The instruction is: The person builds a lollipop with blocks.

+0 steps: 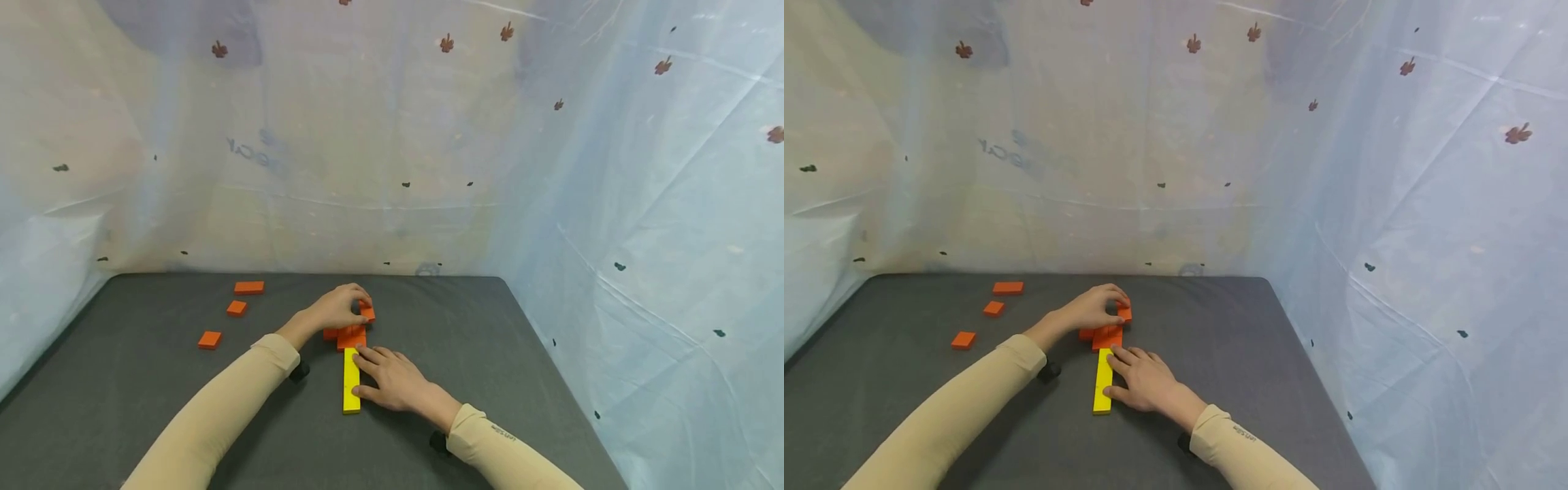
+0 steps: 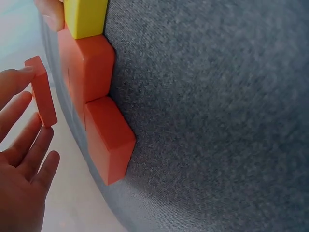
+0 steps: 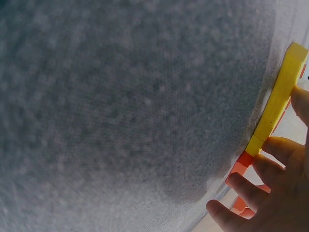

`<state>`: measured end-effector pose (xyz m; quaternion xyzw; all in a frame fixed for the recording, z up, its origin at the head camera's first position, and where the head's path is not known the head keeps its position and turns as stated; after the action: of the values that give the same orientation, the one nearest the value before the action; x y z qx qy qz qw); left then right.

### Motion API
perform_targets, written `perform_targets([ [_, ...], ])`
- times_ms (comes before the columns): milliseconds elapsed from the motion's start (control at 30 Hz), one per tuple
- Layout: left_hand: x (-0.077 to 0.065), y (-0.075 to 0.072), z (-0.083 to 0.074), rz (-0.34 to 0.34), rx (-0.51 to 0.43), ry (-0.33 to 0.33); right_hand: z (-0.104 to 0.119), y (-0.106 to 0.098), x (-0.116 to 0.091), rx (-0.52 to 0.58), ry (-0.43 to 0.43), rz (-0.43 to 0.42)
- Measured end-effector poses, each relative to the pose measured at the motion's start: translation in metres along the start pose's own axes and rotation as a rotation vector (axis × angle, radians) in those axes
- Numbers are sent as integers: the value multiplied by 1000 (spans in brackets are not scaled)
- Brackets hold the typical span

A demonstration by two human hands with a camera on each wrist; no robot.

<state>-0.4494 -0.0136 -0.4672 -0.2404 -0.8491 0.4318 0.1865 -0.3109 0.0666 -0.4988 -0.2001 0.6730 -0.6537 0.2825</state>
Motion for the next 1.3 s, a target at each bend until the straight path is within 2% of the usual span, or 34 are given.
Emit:
perform_targets([
  [300, 11, 10, 0, 66, 1, -16, 0, -2, 1, -22, -5, -9],
  [633, 11, 21, 0, 121, 3, -17, 1, -2, 1, -20, -8, -10],
  [833, 10, 25, 1, 123, -2, -19, 1, -1, 0, -28, -6, -16],
  [967, 11, 24, 1, 97, 28, -30, 1, 0, 0, -26, -5, -18],
  [1133, 11, 22, 7, 70, 83, -71, 0, 0, 0, -21, -3, -17],
  [1300, 12, 28, 12, 91, 93, -104, 1, 1, 0, -14, -5, -12],
])
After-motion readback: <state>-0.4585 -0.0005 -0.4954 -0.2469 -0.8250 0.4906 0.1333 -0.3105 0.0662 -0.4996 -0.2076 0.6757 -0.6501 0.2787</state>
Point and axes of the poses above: each hand's wrist, its own x-axis towards the middle knuckle, its own y-axis out of the palm, z = x × y, the point moved 10 cm from there along x, towards the middle knuckle, and after that the axes turned 6 degrees about -x, right-handed, at the moved point
